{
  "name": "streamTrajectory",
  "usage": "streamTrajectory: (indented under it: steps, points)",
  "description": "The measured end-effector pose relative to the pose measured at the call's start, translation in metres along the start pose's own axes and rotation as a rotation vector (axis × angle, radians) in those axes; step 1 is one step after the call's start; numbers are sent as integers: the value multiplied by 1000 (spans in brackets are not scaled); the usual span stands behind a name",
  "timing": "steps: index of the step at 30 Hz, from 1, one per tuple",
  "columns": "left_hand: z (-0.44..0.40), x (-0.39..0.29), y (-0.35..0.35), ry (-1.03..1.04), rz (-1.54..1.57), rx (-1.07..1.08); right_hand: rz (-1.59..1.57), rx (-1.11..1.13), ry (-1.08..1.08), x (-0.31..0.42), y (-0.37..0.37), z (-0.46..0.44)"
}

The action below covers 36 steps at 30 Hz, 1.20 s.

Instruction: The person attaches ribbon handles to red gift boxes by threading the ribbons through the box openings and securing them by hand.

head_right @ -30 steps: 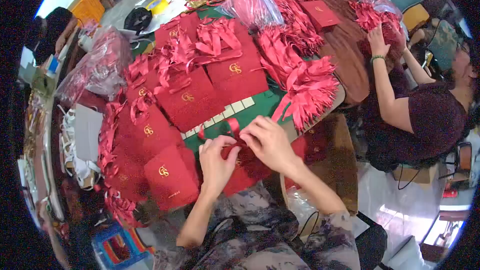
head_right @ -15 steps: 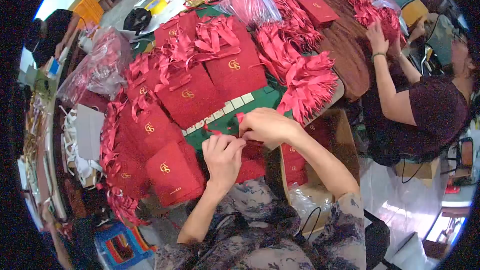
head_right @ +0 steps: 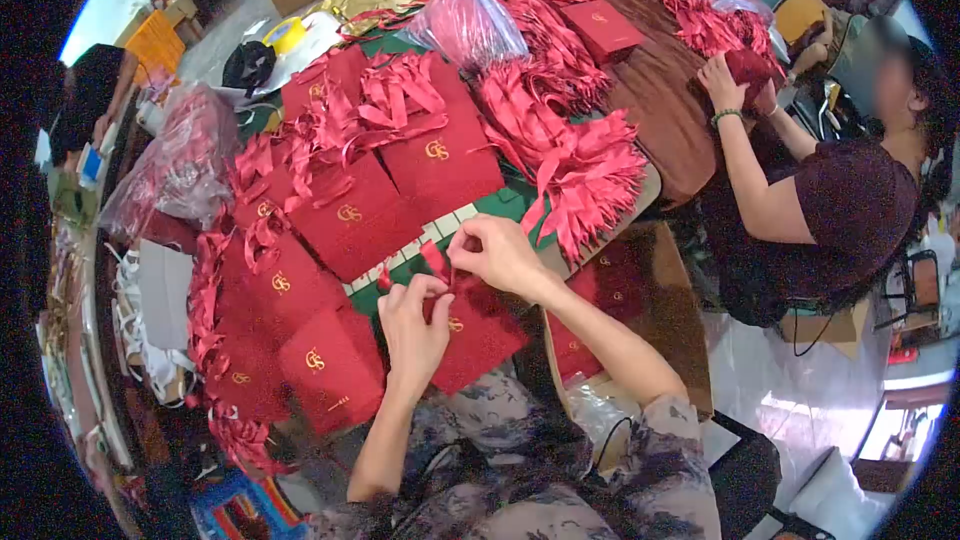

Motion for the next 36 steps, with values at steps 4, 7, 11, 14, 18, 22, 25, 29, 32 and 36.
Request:
streamTrajectory:
  steps: [4,7,11,14,18,22,25,29,32,36]
  points:
    - [1,-2,3,-13,23,74,97,-62,-76,-1,1,4]
    - [1,-3,3,-51,41,66,243,-55,-186,3,-7,8]
    - [-2,6,0,-83,27,24,603,73,-376,13,-36,20]
    - [-4,17,1,-135,-7,-68,742,243,-426,31,-52,39]
    - [-5,25,3,-145,-78,-80,533,227,-405,37,-55,68]
    - [-6,25,3,-167,-155,-115,532,118,-348,22,-65,80]
    - [-2,6,4,-100,-298,-185,523,103,-313,19,-66,82]
    - [2,-41,21,245,-62,13,476,95,-338,16,-53,73]
    - [2,-41,39,214,-63,163,486,109,-391,16,-53,66]
    - [-1,-31,27,190,-80,96,806,70,-452,-8,-67,68]
Point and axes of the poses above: each hand's wrist, its own z-axis away from the middle knuckle, its own y-axis out of the palm, x = y × z, the point moved 1 cm from there along -z, towards the middle knuckle, and after that the axes turned 14 degrees about -y, right-handed, at the moved point
